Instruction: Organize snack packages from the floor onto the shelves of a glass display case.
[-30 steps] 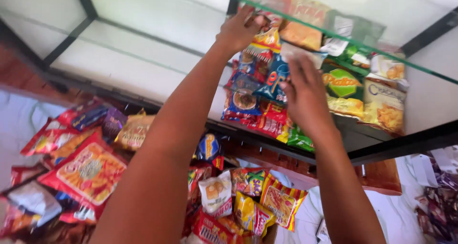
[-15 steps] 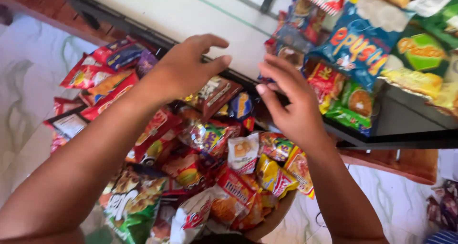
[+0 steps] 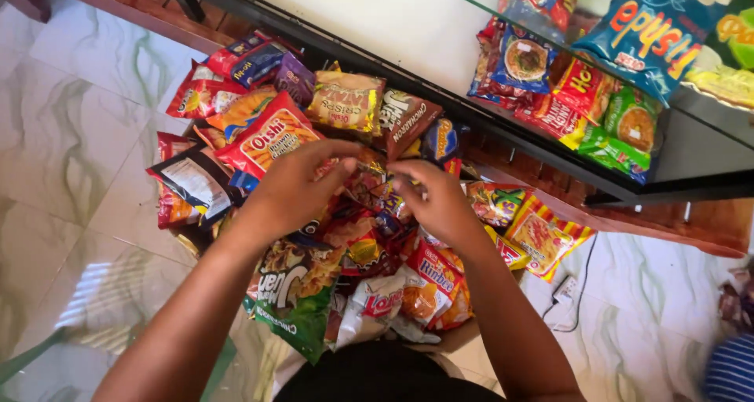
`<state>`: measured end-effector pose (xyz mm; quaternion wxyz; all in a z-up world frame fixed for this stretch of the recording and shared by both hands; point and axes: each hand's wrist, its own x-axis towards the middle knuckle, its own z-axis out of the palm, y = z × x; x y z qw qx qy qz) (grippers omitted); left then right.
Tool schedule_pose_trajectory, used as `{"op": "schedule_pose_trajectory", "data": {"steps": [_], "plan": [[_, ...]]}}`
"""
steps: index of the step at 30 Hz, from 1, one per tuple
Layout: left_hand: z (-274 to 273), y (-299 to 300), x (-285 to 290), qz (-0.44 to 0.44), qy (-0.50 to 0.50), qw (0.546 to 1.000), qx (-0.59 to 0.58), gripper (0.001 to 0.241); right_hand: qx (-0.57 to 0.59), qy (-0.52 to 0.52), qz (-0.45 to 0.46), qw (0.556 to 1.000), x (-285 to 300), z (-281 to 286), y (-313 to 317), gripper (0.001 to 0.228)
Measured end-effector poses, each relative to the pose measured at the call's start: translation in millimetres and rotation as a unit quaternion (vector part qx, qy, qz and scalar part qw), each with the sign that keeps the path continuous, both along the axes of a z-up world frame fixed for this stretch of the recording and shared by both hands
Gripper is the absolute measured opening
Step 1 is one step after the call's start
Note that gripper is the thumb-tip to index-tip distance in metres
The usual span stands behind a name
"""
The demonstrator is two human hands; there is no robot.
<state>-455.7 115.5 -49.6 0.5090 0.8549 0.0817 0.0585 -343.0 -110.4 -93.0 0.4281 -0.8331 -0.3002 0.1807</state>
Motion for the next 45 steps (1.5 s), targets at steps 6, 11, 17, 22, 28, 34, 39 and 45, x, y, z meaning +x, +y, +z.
{"op": "schedule_pose_trajectory", "data": {"steps": [6, 11, 17, 22, 28, 34, 39, 45], "plan": [[0, -55, -4, 0.007, 0.077, 0.987, -0.14, 0.036, -0.025, 0.096, 0.101, 0.99, -31, -18, -80, 0.033], [-23, -86, 3, -0.051, 0.049, 0.996, -0.061, 0.038, -0.029, 0.066, 0.091, 0.993, -57, -36, -115, 0.039], [-14, -124, -17, -0.025, 0.006, 1.0, -0.011, 0.038, -0.07, -0.006, 0.139, 0.988, -64, -33, -142, 0.044], [-9, -132, -28, -0.012, 0.041, 0.998, -0.05, 0.038, -0.075, -0.033, 0.138, 0.987, -67, -31, -160, 0.041], [-28, -117, -21, -0.029, 0.019, 0.999, -0.028, 0.034, -0.041, -0.033, 0.056, 0.997, -70, -61, -161, 0.04], [-5, -84, -28, -0.042, 0.018, 0.998, -0.035, 0.032, -0.035, -0.005, 0.141, 0.989, -96, -12, -104, 0.055], [7, -56, -33, -0.029, 0.0, 1.0, -0.008, 0.032, -0.14, -0.021, 0.244, 0.959, -113, -24, -71, 0.073], [3, -49, -20, -0.101, -0.008, 0.993, -0.065, 0.037, -0.201, -0.02, 0.146, 0.969, -81, -23, -93, 0.065]]}}
